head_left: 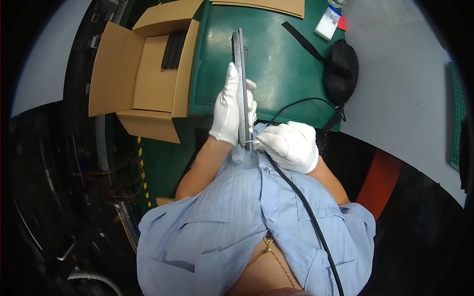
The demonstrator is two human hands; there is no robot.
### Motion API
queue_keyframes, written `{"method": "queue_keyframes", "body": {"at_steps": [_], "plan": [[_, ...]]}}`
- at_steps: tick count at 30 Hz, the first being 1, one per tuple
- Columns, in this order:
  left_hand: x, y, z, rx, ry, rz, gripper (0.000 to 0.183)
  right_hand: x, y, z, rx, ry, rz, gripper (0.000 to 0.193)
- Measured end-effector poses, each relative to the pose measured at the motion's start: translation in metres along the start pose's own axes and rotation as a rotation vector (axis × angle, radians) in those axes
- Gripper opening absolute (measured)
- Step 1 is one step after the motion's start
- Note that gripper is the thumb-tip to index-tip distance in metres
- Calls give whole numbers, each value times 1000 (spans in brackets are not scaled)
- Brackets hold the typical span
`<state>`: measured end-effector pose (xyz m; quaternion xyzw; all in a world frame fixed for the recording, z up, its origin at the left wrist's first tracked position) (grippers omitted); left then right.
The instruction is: The person scrapes the edges of plastic components using a tool and places them into a cardboard box. The person then opens an injection molding machine, removes molded plastic components from the mold, closes the machine door, and scrapes the edges of the newly removed components with the tool.
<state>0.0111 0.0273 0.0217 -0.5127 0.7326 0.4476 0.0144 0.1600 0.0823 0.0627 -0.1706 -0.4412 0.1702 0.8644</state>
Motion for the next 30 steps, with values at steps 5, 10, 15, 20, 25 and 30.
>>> {"method": "queue_keyframes", "body": {"at_steps": [5,10,15,20,25,30], "plan": [[-3,-13,-18,79,-38,23,61,2,14,6,-61,32,-50,19],[-13,-20,-42,86,-81,181,62,16,30,17,-108,118,-117,13],[-16,-24,-50,60,-103,204,64,32,48,34,-158,123,-160,15],[-18,-24,-53,19,-118,315,65,43,69,49,-152,224,-226,14],[-23,-19,-57,32,-149,358,65,48,96,64,-248,290,-283,13],[-14,-25,-28,-56,-179,386,65,39,118,59,-952,72,1167,31]]}}
Point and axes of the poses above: each hand's wrist, its own z-axis towards the middle knuckle, its own x-axis out of the back of the hand, y = z × x, the point moved 4 cm from there along z, towards the middle knuckle, and after that the axes turned 1 degree about x, right-handed, at the moved point
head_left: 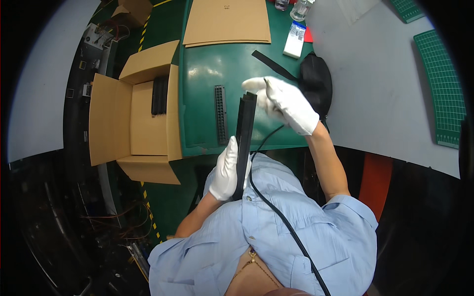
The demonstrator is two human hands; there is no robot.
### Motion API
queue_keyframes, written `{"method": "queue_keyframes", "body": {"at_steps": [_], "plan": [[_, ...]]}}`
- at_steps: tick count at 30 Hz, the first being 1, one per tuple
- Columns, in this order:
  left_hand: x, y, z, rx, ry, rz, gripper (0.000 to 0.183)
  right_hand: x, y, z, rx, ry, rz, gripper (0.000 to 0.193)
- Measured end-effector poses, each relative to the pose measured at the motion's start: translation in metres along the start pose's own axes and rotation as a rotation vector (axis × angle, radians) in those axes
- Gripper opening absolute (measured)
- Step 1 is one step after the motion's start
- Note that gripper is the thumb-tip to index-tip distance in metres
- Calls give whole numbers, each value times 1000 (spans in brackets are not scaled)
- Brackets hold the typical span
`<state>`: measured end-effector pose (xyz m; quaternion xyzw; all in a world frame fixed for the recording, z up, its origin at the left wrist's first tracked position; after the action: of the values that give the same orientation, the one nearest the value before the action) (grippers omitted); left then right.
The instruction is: The person scrapes the edges of plastic components using a tool and places them into a cardboard box. The person then opens an injection molding machine, removes molded plastic components from the mold, closes the machine door, and scrapes the edges of the newly removed components with the tool.
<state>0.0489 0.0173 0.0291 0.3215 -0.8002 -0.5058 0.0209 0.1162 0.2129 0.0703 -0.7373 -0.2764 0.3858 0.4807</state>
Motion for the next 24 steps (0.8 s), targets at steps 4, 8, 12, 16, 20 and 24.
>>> {"method": "queue_keyframes", "body": {"at_steps": [4,8,12,16,20,24], "plan": [[8,-4,16,-121,-61,89,64,-15,4,-1,-150,5,-112,40],[5,6,19,-54,-107,88,65,-25,1,-5,-68,110,-197,42],[0,5,16,63,-147,6,66,-16,13,1,-129,128,-142,42],[-3,7,13,173,-91,-21,66,-8,32,5,-193,112,-15,52],[-3,3,12,251,-90,-106,65,-10,36,5,-277,68,82,78],[-2,-3,8,289,-105,-119,65,-5,48,4,-308,55,157,86]]}}
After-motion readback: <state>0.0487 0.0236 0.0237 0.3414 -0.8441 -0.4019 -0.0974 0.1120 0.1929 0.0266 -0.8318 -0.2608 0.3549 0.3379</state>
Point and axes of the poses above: each hand's wrist, its own z-axis towards the middle knuckle, its own x-axis out of the back of the hand, y = z × x, the point moved 4 cm from there along z, towards the middle knuckle, and after that the axes turned 1 degree about x, right-handed, at the moved point
